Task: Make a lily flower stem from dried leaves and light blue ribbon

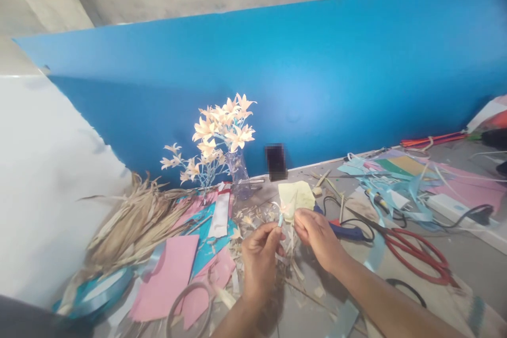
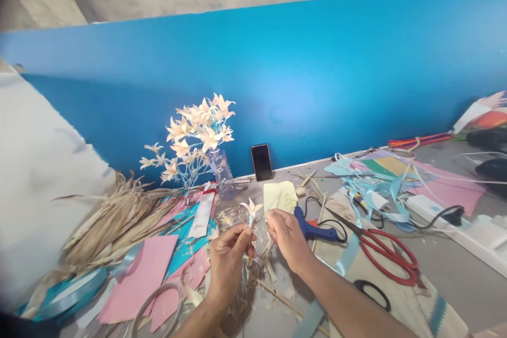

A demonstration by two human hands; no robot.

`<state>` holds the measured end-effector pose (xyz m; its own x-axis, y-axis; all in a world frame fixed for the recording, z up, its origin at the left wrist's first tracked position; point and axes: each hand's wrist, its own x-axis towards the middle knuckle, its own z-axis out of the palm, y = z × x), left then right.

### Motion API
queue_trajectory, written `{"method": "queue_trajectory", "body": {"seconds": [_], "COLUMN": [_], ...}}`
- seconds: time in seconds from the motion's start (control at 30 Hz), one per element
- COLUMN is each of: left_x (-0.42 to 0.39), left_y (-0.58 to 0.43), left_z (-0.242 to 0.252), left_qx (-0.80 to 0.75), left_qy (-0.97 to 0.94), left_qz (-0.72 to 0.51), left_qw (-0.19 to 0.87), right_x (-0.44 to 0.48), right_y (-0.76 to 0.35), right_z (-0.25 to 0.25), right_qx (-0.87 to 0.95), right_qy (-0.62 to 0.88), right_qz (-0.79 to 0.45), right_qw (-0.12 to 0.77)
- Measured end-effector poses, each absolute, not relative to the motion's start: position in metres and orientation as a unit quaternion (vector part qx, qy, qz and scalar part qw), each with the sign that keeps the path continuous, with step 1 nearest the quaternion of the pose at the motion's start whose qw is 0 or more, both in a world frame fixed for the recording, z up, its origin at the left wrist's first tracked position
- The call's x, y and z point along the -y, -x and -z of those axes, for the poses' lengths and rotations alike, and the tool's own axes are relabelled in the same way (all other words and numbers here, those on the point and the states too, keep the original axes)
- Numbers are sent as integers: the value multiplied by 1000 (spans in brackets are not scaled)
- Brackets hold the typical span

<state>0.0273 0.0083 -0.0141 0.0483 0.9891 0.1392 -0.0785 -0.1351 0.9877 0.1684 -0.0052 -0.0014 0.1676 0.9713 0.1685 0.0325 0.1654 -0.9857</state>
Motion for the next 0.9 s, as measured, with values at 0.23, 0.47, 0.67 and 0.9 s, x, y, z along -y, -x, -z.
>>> {"method": "queue_trajectory", "body": {"seconds": [0.23,0.47,0.67,0.9], "left_x": [-18,-20,-24,-26], "left_y": [-25,-27,-22,-16], "left_z": [28,36,36,37], "left_qx": [-406,-354,-344,-213], "left_qy": [-494,-442,-425,-293], "left_qz": [-512,-481,-494,-408], "left_qw": [574,669,676,838], "right_x": [1,0,7,10], "right_y": [-172,-170,-164,-166], "right_z": [8,11,6,1], "right_qx": [538,548,574,589], "right_qy": [502,510,517,533], "right_qz": [-360,-345,-351,-317], "right_qw": [574,565,529,518]}}
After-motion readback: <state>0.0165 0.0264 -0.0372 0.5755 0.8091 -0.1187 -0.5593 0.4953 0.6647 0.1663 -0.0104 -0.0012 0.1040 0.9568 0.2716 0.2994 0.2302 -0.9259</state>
